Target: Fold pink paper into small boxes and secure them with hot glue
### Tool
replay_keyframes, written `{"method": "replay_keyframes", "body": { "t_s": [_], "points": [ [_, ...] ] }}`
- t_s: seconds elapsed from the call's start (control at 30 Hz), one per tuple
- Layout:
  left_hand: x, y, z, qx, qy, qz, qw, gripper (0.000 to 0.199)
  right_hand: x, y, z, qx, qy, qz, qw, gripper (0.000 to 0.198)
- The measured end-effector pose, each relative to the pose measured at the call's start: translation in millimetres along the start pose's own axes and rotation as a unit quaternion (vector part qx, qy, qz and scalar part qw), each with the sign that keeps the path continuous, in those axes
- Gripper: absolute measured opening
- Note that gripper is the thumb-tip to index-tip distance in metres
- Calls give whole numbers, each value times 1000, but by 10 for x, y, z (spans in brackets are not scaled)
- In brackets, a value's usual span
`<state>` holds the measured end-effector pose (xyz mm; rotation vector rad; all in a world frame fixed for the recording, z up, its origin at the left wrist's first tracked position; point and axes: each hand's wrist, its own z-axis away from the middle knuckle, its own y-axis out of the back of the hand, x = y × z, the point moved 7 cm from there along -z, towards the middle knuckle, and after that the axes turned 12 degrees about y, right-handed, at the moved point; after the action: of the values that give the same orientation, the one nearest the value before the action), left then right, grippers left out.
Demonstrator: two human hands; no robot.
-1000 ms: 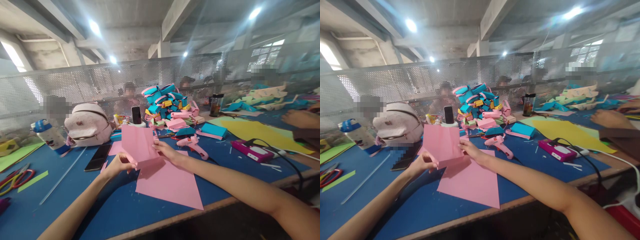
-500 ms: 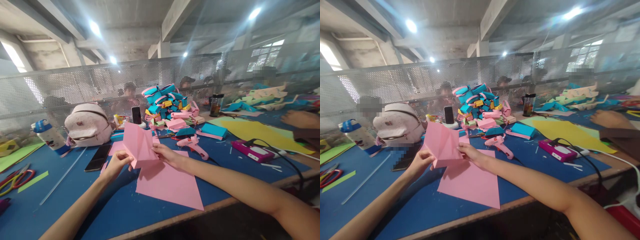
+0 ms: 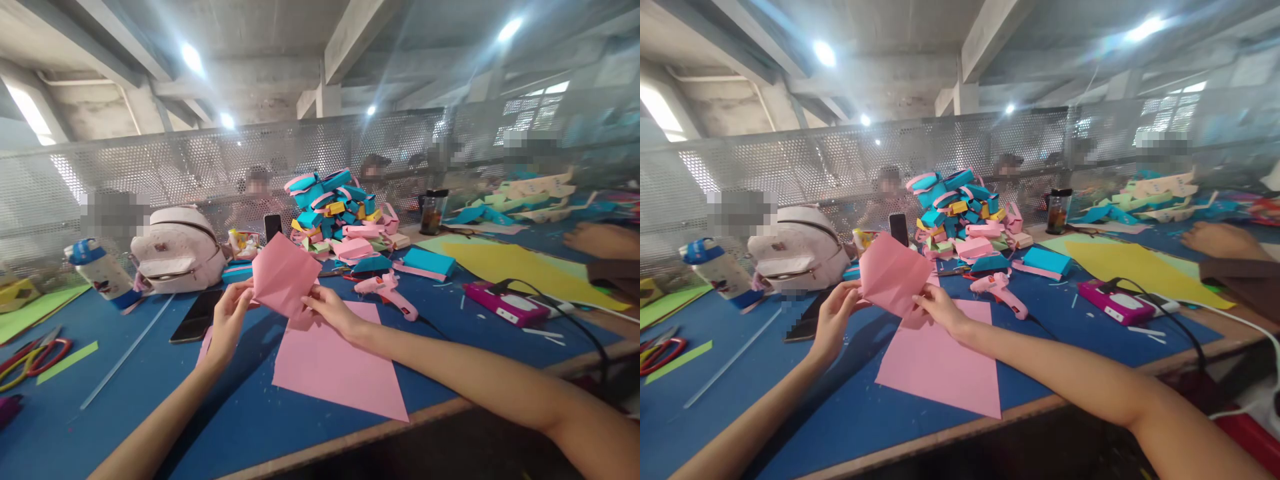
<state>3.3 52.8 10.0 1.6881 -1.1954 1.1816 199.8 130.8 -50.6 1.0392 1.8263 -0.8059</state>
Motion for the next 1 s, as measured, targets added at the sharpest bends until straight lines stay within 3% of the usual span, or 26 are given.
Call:
{"method": "replay_keyframes", "body": {
  "t_s": [0.3,0.43,0.67,0.9,1.0],
  "points": [
    [-103,34,-20,15,28,44,999,27,-80,-53,27,-13,7,14,1000,17],
    [-214,-8,-43,-22,84,95,992,26,-90,-45,17,-10,9,1,1000,15],
    [-314,-100,-35,-102,135,99,981,28,-110,-52,46,-10,-12,-37,999,22],
    [-101,-297,99,-170,64,5,983,23,25,-74,72,-17,-94,-96,991,27],
    [75,-348,215,-129,-16,-47,990,31,56,-85,84,-25,-126,-109,986,28]
  ]
}}
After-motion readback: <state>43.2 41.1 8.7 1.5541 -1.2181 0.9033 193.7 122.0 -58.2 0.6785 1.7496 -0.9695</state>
